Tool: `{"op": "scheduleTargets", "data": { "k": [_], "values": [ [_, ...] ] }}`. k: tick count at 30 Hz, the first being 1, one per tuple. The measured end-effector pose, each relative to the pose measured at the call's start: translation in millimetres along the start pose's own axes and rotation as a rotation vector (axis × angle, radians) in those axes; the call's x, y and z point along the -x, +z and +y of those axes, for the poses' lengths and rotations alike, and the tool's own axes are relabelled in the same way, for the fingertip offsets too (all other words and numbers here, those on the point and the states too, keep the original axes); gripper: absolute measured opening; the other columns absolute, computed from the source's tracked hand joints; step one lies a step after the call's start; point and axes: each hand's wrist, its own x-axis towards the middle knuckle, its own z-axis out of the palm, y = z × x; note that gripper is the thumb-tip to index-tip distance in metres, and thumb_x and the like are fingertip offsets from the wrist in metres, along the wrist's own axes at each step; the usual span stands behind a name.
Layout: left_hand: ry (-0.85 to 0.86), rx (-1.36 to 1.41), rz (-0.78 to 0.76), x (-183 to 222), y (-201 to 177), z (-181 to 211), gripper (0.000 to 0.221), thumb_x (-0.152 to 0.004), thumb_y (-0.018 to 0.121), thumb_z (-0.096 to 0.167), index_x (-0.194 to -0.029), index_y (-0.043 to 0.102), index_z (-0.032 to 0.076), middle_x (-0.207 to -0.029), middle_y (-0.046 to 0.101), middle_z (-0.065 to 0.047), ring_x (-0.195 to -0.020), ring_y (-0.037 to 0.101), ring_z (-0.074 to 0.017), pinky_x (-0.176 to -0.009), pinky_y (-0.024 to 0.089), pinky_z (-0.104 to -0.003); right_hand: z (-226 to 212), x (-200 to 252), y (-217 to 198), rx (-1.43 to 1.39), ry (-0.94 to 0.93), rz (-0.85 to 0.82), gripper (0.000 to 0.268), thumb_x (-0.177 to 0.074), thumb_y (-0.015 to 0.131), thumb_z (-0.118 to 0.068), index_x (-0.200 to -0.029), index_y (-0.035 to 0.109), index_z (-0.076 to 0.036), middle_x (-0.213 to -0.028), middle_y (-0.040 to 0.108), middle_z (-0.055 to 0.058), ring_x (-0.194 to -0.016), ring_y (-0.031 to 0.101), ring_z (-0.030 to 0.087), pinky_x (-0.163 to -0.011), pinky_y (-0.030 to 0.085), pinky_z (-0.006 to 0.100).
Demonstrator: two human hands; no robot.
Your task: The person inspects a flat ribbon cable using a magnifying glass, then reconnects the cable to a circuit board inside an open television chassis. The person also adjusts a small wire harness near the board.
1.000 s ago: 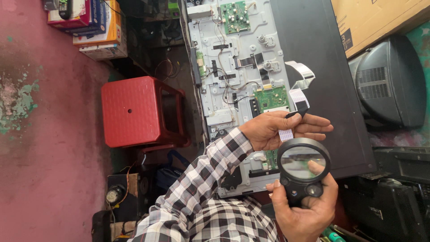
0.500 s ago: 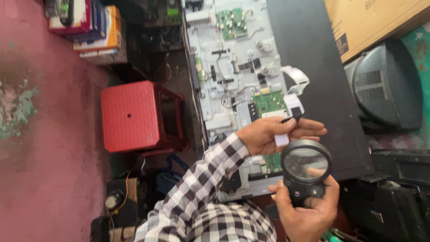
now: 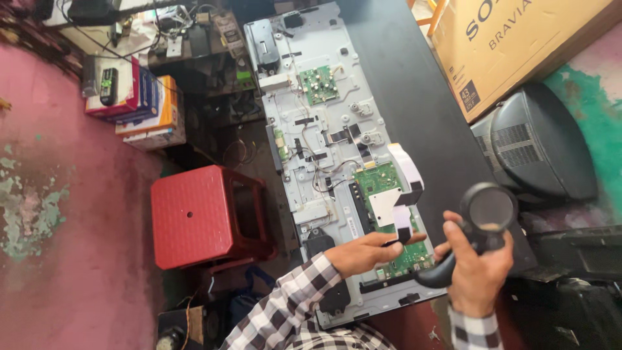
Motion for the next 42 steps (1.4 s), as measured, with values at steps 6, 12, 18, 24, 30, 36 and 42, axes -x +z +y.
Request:
{"op": "scheduleTargets", "data": {
  "k": [6, 12, 18, 24, 30, 36, 42],
  "values": [
    [-0.362, -0.094, -0.026, 15, 6, -22, 0.054, -0.110, 0.050, 0.034, -0.160, 0.053, 0.015, -0.099, 0.053, -0.009, -0.087, 0.045, -0.0190, -0.076, 0.040, -0.033, 9, -33, 5, -0.020, 0.274, -0.180, 0.027, -0.088, 0.076, -0.002, -0.105, 0.055, 0.000, -0.082, 0.065, 0.008, -0.056, 0.062, 0.013, -0.047, 0.053, 0.028],
    [-0.159, -0.023, -0.082, 28, -1, -38, 0.064, -0.106, 0.063, 0.037, -0.153, 0.047, -0.003, -0.127, 0.060, -0.006, -0.114, 0.053, -0.0131, -0.098, 0.046, -0.029, 10, -17, 12, -0.079, 0.268, -0.158, 0.026, -0.087, 0.073, 0.002, -0.105, 0.054, -0.002, -0.082, 0.067, 0.008, -0.056, 0.062, 0.012, -0.047, 0.053, 0.027],
    [0.009, 0.375, 0.428, -2, -23, -3, 0.057, -0.100, 0.064, 0.025, -0.147, 0.047, -0.002, -0.132, 0.067, -0.013, -0.122, 0.065, -0.0208, -0.104, 0.053, -0.032, 1, 16, 19, 0.009, 0.242, -0.134, 0.032, -0.083, 0.074, 0.007, -0.104, 0.052, -0.001, -0.081, 0.066, 0.008, -0.053, 0.063, 0.014, -0.046, 0.053, 0.027],
    [0.106, 0.597, 0.488, -26, 0, 20, 0.032, -0.105, 0.061, 0.012, -0.128, 0.062, -0.011, -0.114, 0.071, -0.017, -0.095, 0.071, -0.0226, -0.081, 0.062, -0.036, -6, 45, 28, 0.137, 0.321, -0.071, 0.038, -0.080, 0.075, 0.008, -0.108, 0.050, -0.001, -0.076, 0.064, 0.011, -0.050, 0.062, 0.016, -0.042, 0.052, 0.030],
    [-0.021, 0.709, 0.569, -9, 9, 28, 0.028, -0.101, 0.059, 0.010, -0.124, 0.063, -0.008, -0.117, 0.072, -0.020, -0.102, 0.074, -0.0245, -0.084, 0.065, -0.035, -34, 42, 7, 0.346, 0.123, 0.036, 0.036, -0.087, 0.072, 0.007, -0.112, 0.047, 0.002, -0.085, 0.066, 0.014, -0.057, 0.066, 0.019, -0.049, 0.057, 0.032],
    [-0.067, 0.751, 0.581, 2, 23, 24, 0.029, -0.103, 0.060, 0.010, -0.125, 0.063, -0.009, -0.116, 0.072, -0.023, -0.096, 0.073, -0.0256, -0.081, 0.064, -0.035, -46, 56, 9, 0.243, 0.207, -0.249, 0.038, -0.086, 0.071, 0.009, -0.117, 0.049, 0.003, -0.074, 0.068, 0.017, -0.053, 0.070, 0.019, -0.045, 0.061, 0.031],
    [-0.011, 0.833, 0.505, 18, 30, 34, 0.030, -0.103, 0.063, 0.012, -0.126, 0.065, -0.008, -0.111, 0.072, -0.023, -0.098, 0.075, -0.0267, -0.081, 0.064, -0.035, -46, 73, 47, 0.411, 0.383, -0.278, 0.050, -0.071, 0.073, 0.011, -0.116, 0.051, 0.004, -0.073, 0.071, 0.017, -0.049, 0.070, 0.019, -0.041, 0.057, 0.031]
  ]
}}
